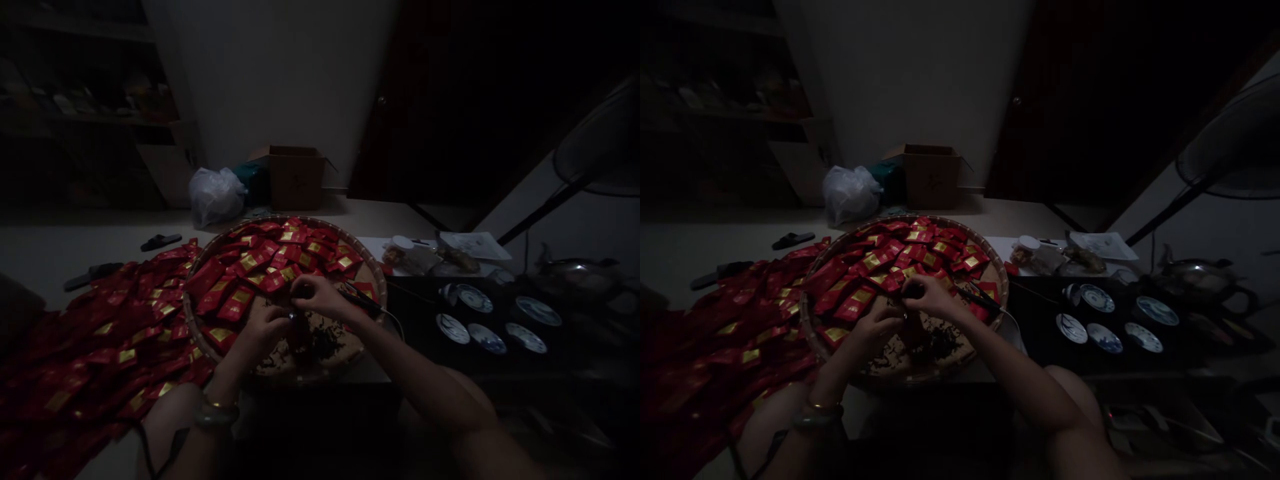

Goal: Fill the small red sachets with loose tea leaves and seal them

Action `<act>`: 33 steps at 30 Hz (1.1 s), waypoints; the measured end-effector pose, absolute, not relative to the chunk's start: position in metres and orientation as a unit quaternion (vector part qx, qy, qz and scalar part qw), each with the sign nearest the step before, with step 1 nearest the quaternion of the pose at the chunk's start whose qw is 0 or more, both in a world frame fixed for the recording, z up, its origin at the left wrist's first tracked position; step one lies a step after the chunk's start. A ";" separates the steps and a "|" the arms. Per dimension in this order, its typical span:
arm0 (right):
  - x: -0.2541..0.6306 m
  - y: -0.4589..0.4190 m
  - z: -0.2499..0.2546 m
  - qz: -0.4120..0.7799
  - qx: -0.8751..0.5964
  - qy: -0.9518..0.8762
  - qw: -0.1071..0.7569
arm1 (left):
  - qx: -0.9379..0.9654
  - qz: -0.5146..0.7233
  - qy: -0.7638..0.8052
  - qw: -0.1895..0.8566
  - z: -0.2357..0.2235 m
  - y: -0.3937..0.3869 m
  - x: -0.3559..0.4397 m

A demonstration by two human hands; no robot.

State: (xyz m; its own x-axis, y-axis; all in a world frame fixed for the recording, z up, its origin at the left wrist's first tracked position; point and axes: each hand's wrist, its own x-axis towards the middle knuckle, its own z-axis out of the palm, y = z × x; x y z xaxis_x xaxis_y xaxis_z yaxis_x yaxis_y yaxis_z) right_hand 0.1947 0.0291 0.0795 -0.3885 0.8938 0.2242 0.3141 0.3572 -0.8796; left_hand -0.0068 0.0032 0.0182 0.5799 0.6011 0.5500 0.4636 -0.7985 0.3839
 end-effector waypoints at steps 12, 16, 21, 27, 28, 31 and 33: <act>0.196 0.009 0.091 0.251 -0.337 -0.873 0.249 | 0.889 0.335 0.310 0.032 0.025 -0.001 -0.001; 0.196 0.005 0.086 0.188 -0.347 -0.901 0.182 | 0.883 0.354 0.306 0.027 0.029 -0.004 -0.001; 0.183 0.004 0.093 0.096 -0.378 -0.921 0.011 | 0.889 0.371 0.268 0.009 0.037 -0.007 0.004; 0.173 0.006 0.093 0.097 -0.441 -0.887 0.099 | 0.890 0.358 0.284 -0.003 0.035 -0.003 -0.004; 0.175 0.005 0.089 0.100 -0.433 -0.881 0.162 | 0.887 0.357 0.293 -0.008 0.034 -0.001 -0.007; 0.184 -0.002 0.075 0.101 -0.416 -0.835 0.345 | 0.865 0.373 0.334 -0.017 0.028 0.004 -0.016; 0.185 -0.008 0.064 0.124 -0.379 -0.854 0.336 | 0.845 0.395 0.361 -0.022 0.026 0.007 -0.020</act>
State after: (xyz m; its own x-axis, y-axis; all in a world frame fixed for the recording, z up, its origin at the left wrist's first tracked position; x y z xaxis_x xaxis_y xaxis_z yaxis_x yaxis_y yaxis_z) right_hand 0.1849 -0.0076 0.0640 -0.4879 0.7295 0.4793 0.5637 0.6826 -0.4651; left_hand -0.0201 0.0070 0.0265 0.4279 0.5924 0.6826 0.6271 -0.7385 0.2478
